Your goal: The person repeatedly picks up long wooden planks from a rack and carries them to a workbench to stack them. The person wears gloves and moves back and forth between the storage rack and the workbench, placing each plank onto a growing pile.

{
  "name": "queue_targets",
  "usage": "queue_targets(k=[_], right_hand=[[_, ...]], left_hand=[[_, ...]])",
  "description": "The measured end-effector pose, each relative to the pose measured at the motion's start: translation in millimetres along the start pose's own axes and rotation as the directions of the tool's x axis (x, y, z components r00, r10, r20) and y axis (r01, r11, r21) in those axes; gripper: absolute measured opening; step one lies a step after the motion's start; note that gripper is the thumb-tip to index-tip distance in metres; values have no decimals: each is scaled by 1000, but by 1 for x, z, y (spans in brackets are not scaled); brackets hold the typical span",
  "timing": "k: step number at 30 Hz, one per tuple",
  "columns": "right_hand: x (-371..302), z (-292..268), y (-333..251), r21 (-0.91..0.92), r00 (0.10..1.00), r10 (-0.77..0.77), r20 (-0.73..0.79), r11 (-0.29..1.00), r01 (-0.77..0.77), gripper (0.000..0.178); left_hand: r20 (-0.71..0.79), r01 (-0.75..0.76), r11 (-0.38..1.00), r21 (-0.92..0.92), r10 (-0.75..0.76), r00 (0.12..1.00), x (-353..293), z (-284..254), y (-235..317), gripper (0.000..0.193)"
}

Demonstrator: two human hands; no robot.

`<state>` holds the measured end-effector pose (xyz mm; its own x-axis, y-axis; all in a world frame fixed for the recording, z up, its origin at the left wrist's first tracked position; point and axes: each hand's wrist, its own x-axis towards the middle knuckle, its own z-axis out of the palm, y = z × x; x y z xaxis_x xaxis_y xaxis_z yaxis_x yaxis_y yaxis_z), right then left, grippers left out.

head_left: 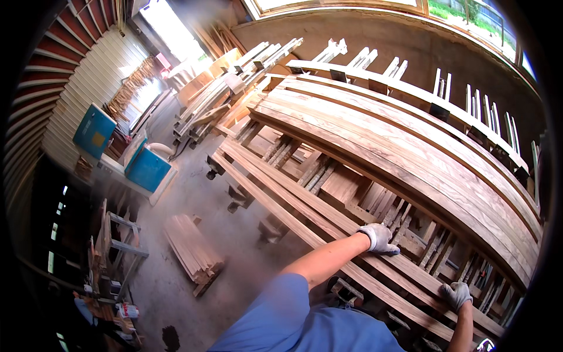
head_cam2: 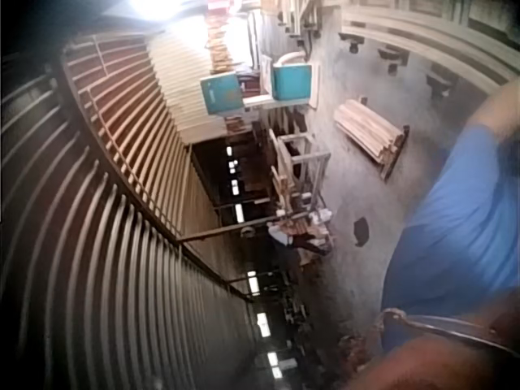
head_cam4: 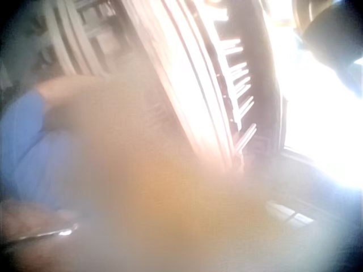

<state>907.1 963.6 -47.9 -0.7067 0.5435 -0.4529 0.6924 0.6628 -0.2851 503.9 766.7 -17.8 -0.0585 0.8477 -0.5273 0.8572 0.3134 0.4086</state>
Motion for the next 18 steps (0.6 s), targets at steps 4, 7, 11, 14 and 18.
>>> queue_targets(k=[4, 7, 11, 14, 18], right_hand=[[-2, -2, -2, 52, 1000, -13, 7, 999, 13, 79], [-1, -1, -1, 51, 1000, -22, -18, 998, 23, 79], [-3, 0, 1, 27, 999, -34, -30, 999, 34, 76], [-2, -1, -7, 28, 999, -42, -32, 999, 43, 76], [7, 12, 7, -105, 998, -64, -3, 992, 63, 78]], left_hand=[[-12, 20, 1000, -17, -20, 1000, -3, 0, 1, 76], [-59, 21, 1000, -1, -21, 998, -4, 7, 1, 74], [-92, 81, 995, 52, -76, 993, -7, 8, 9, 68], [-116, 52, 991, 122, -37, 993, -7, 9, 18, 61], [-142, 44, 986, 163, -21, 990, -1, 7, 23, 44]])
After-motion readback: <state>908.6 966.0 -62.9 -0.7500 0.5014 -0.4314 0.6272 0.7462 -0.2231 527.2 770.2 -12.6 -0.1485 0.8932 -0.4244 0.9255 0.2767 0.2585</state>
